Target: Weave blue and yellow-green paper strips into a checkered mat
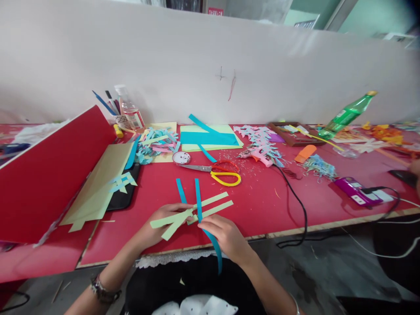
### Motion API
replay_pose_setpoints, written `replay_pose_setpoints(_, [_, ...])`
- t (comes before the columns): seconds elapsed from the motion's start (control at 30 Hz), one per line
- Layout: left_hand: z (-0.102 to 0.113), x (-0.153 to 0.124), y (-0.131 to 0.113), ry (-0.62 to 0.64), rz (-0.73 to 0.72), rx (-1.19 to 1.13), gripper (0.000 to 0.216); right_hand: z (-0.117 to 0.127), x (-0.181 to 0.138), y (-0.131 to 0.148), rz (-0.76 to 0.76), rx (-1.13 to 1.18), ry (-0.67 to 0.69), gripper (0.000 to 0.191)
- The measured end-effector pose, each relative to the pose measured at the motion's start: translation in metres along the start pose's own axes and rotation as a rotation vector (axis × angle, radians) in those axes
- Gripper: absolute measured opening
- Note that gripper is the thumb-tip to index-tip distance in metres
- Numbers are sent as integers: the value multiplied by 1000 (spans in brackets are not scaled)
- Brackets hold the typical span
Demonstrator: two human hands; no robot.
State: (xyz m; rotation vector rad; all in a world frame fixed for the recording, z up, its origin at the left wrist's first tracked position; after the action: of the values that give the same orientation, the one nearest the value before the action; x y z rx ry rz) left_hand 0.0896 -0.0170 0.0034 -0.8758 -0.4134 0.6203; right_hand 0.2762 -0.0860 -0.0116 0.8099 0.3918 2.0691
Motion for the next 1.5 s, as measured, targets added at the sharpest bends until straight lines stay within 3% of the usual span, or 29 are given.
replay_pose_setpoints(0.23, [1, -1, -1, -36, 15, -37, 28, 1, 0, 3, 38, -114, -24, 23])
replay_pose_setpoints(0.37, [-2, -2, 3, -99, 5, 124, 36, 0, 2, 3, -3, -91, 16, 21])
replay_pose_setpoints(0.5, [-4, -2, 9, -195, 91, 314, 42, -1, 2, 3, -19, -67, -1, 21])
replay_pose_setpoints(0.83, [-7, -4, 12, -175, 62, 405, 23, -4, 7, 9, -79, -15, 37, 25])
replay_pose_setpoints(1.0, [-7, -4, 11, -173, 38, 376, 28, -4, 8, 7, -106, 15, 28, 27])
replay_pose_setpoints(1.2, [-6, -3, 8, -181, 36, 398, 22, -8, 10, 7, -129, -122, -49, 28])
replay_pose_setpoints(1.33, [-7, -3, 8, -174, 29, 421, 21, -8, 12, 8, -116, -36, -21, 30])
replay_pose_setpoints(1.5, [-7, -2, 9, -174, 37, 465, 26, -4, 14, 4, -103, -92, -21, 26])
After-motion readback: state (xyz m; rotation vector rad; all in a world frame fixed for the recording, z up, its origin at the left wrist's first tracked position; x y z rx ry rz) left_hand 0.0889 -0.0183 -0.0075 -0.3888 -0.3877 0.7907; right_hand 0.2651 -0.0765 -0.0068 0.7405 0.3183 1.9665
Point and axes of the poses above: each hand's wrist, its own x-axis towards the middle knuckle, its own z-axis out of the back of the hand, y = z × x, the point moved 2 cm from there along x, towards the middle knuckle, and after that the axes turned 5 degrees about x, right-handed, at the moved point
